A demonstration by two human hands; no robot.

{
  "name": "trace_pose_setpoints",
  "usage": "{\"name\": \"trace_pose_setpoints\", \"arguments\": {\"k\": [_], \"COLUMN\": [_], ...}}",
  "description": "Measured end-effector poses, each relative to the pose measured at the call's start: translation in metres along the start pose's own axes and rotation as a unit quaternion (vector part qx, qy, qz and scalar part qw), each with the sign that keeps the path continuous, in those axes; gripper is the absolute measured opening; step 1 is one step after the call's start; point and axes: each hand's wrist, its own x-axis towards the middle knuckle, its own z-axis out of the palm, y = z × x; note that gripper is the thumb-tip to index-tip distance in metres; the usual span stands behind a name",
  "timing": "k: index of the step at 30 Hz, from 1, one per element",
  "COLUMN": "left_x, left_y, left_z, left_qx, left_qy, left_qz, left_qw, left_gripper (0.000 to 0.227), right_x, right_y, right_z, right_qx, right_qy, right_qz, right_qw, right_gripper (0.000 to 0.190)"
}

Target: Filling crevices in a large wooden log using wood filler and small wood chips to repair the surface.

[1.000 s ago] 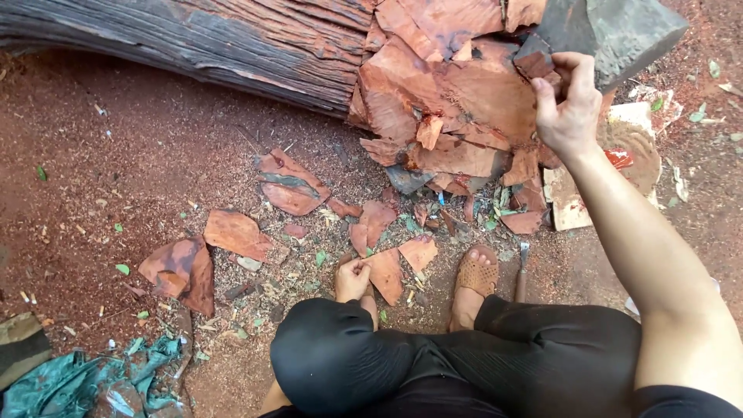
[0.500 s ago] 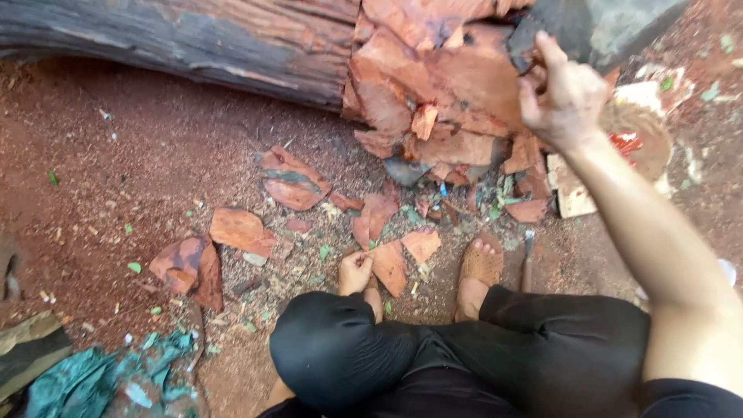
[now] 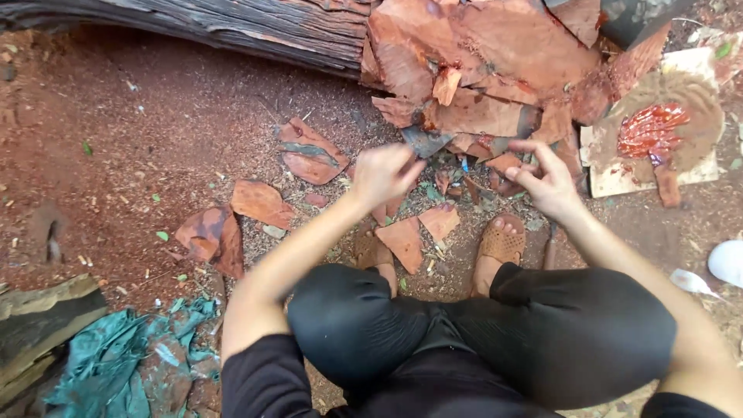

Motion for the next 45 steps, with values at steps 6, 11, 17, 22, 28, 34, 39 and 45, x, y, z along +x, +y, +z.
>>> {"name": "trace_pose_setpoints", "arguments": {"k": [6,11,17,22,28,34,39,45], "left_x": [0.103,0.115,0.100,0.082,0.061,0.052,0.051,0.052], "left_y": [0.018,0.039,0.024,0.055,0.046,0.042,0.044,0.043], "left_z": [0.004,-0.006,-0.041,-0.083,-0.081,-0.088,-0.093,-0.091], "left_qx": [0.209,0.285,0.100,-0.002,-0.070,-0.096,-0.113,-0.122], "left_qy": [0.144,0.206,0.223,0.258,0.289,0.329,0.337,0.329], "left_qz": [0.119,0.163,0.117,0.062,0.000,-0.009,-0.009,-0.004], "left_qw": [0.960,0.922,0.963,0.964,0.955,0.939,0.935,0.937], "left_gripper": [0.028,0.012,0.013,0.011,0.008,0.012,0.015,0.018], "right_x": [-0.007,-0.005,0.008,0.040,0.091,0.114,0.117,0.129], "right_y": [0.035,0.033,0.026,-0.011,-0.060,-0.090,-0.082,-0.062], "right_z": [0.010,0.002,-0.010,0.008,0.033,0.047,0.049,0.044], "right_qx": [0.154,0.171,0.161,-0.034,-0.236,-0.313,-0.328,-0.385], "right_qy": [-0.031,-0.024,0.076,0.108,0.065,0.024,0.027,0.091], "right_qz": [-0.054,-0.104,-0.174,-0.284,-0.375,-0.365,-0.312,-0.333], "right_qw": [0.986,0.979,0.968,0.952,0.894,0.876,0.891,0.856], "right_gripper": [0.030,0.030,0.030,0.030,0.027,0.023,0.024,0.024]}}
